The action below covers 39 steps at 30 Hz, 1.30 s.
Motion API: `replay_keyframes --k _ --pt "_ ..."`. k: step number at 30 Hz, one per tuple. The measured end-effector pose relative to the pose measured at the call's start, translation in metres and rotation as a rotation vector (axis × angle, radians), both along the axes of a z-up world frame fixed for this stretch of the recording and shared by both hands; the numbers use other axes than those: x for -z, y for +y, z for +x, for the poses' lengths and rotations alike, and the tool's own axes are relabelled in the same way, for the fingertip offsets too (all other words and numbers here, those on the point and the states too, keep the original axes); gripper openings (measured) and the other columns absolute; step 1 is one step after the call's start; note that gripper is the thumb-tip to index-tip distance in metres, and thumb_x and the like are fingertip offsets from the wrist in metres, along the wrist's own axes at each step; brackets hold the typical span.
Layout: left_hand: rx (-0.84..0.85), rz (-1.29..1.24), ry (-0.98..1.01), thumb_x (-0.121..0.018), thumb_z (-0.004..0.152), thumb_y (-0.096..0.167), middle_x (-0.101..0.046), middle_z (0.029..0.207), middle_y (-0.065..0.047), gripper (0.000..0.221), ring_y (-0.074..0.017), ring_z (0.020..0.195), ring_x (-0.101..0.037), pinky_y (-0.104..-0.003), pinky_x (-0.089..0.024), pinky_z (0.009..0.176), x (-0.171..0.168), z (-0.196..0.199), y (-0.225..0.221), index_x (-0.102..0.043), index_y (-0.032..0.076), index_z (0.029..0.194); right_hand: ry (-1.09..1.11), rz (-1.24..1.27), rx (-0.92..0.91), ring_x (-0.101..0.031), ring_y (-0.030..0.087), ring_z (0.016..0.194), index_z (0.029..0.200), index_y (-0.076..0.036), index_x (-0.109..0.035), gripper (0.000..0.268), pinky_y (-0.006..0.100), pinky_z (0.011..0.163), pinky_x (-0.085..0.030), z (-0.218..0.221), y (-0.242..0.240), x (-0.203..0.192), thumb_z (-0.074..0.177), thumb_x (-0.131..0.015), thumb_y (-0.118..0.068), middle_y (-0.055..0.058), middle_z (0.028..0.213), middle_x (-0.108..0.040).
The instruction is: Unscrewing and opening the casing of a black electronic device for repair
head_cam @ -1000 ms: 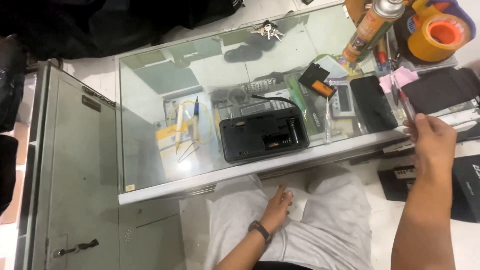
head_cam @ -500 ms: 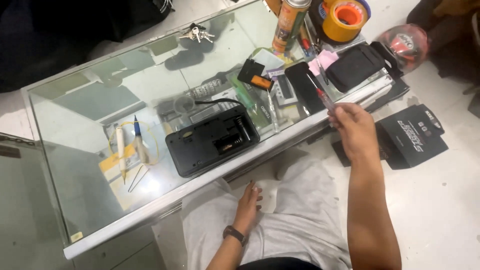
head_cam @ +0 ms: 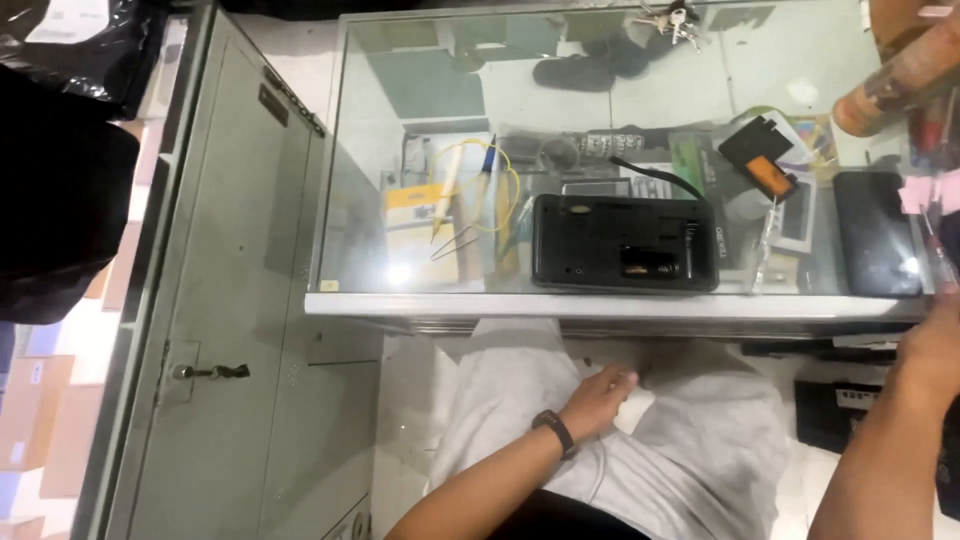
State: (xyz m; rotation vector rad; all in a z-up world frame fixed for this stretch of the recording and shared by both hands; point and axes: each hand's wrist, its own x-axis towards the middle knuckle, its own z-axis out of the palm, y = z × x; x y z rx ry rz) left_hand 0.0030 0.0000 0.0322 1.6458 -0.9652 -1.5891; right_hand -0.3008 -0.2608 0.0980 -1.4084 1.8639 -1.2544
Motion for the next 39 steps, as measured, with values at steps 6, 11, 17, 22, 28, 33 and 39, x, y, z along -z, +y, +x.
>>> replay_keyframes --k 6,11,17,22,28,33,39 --pt "-0.057 -0.013 0.083 -0.045 0.097 0.062 -0.068 0.114 -0.007 0.059 -0.0182 0.092 -0.063 -0.033 -0.05 0.072 0.036 -0.003 0.004 -0.061 0.017 0.132 0.626 -0.544 -0.059 -0.068 0.031 0.087 0.121 0.003 -0.076 0.016 0.041 0.078 -0.053 -0.042 -0.025 0.027 0.106 -0.071 0.0 0.018 0.104 -0.075" --pt "0.043 0.003 0.05 -0.044 0.093 0.062 -0.064 0.134 -0.007 0.07 -0.0204 0.117 -0.066 -0.034 -0.059 0.086 0.023 0.006 0.007 -0.047 0.023 0.152 0.478 -0.514 0.123 -0.066 0.029 0.088 0.116 -0.001 -0.071 0.017 0.039 0.077 -0.053 -0.024 0.011 -0.036 0.099 -0.069 0.001 0.016 0.108 -0.068" --pt "0.2 -0.145 -0.153 -0.051 0.097 0.046 -0.063 0.145 -0.004 0.064 -0.0202 0.126 -0.065 -0.037 -0.054 0.101 -0.044 0.001 0.006 -0.043 0.02 0.155 0.435 -0.349 0.133 -0.06 0.031 0.105 0.13 -0.004 -0.057 0.045 0.044 0.093 -0.048 -0.031 -0.008 -0.107 0.095 -0.079 -0.021 0.016 0.125 -0.056" --pt "0.278 -0.544 -0.21 -0.052 0.1 0.041 -0.067 0.138 -0.01 0.058 -0.0253 0.126 -0.066 -0.041 -0.052 0.099 -0.077 -0.015 -0.008 -0.049 0.011 0.15 0.384 -0.129 -0.024 -0.027 0.042 0.152 0.152 -0.014 -0.037 0.077 0.062 0.118 -0.031 -0.001 -0.052 -0.163 0.094 -0.084 -0.035 0.021 0.166 -0.022" --pt "0.228 -0.717 -0.204 -0.052 0.1 0.047 -0.071 0.134 -0.01 0.062 -0.0256 0.12 -0.069 -0.042 -0.05 0.1 -0.104 -0.022 -0.02 -0.048 0.011 0.151 0.407 0.01 -0.238 -0.036 0.051 0.148 0.142 -0.028 -0.049 0.079 0.056 0.109 -0.041 0.011 -0.123 -0.15 0.078 -0.092 -0.044 0.024 0.169 -0.004" --pt "0.044 -0.791 -0.245 -0.055 0.098 0.054 -0.078 0.125 -0.009 0.063 -0.0217 0.11 -0.077 -0.035 -0.06 0.088 -0.084 -0.015 -0.005 -0.056 0.012 0.145 0.442 -0.151 -0.201 -0.06 0.035 0.11 0.131 -0.009 -0.05 0.075 0.046 0.085 -0.047 -0.002 -0.144 -0.129 0.077 -0.093 -0.038 0.016 0.123 -0.063" --pt "0.039 -0.713 -0.286 -0.053 0.095 0.061 -0.08 0.122 -0.006 0.069 -0.0199 0.108 -0.079 -0.033 -0.062 0.089 -0.063 -0.004 0.005 -0.057 0.014 0.144 0.369 -0.301 -0.232 -0.06 0.035 0.121 0.135 -0.013 -0.038 0.097 0.049 0.094 -0.048 0.002 -0.148 -0.125 0.067 -0.103 -0.039 0.011 0.137 -0.056"
